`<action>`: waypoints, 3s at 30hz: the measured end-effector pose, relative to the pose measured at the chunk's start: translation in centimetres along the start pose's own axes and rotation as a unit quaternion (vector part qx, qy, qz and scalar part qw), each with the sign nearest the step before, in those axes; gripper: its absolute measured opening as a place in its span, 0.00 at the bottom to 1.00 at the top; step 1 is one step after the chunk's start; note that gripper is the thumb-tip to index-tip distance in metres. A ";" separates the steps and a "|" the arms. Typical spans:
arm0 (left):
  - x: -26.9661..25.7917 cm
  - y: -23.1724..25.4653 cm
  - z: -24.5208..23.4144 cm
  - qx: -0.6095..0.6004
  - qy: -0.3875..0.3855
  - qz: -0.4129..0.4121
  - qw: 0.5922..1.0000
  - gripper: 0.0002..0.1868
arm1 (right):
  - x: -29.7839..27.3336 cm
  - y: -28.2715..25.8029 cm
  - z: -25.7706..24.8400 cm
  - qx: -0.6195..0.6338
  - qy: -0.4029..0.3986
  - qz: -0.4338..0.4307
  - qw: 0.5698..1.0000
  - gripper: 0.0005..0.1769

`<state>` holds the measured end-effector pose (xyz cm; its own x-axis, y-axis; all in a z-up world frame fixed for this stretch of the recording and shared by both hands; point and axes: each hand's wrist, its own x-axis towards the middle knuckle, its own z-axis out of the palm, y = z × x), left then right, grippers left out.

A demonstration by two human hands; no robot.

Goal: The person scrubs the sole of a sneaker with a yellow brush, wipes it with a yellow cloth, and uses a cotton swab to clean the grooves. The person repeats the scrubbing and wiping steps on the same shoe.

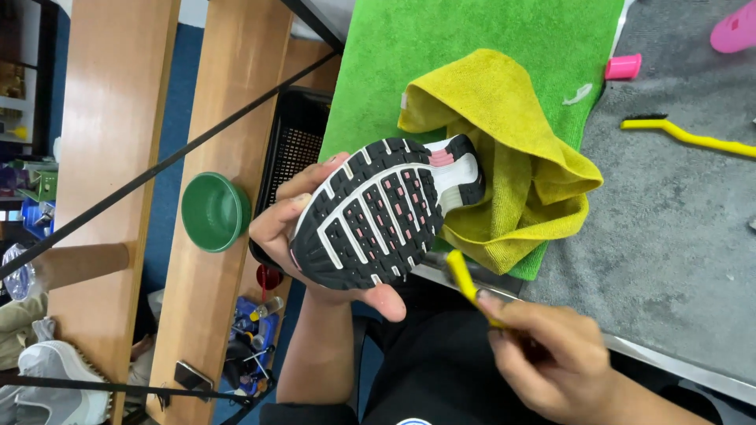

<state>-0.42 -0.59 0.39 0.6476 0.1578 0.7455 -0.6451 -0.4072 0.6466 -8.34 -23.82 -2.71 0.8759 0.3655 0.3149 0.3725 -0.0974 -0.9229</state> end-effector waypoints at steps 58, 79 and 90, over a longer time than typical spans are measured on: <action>0.2 -0.3 0.9 -0.068 0.015 0.067 0.995 0.42 | 1.6 -2.3 -0.5 -0.022 -0.010 -0.045 0.999 0.11; 0.1 0.4 1.0 -0.073 0.003 0.040 0.997 0.42 | 2.2 -2.3 0.1 -0.043 -0.002 -0.071 0.997 0.07; 0.2 -0.1 1.1 -0.074 0.012 0.032 0.997 0.42 | 2.1 -2.0 0.3 0.000 -0.001 -0.043 0.999 0.09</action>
<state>0.24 -1.51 0.33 0.5946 0.1580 0.7883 -0.7387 -0.2795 0.6133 -7.31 -22.55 -0.23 0.8404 0.3739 0.3924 0.4458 -0.0648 -0.8928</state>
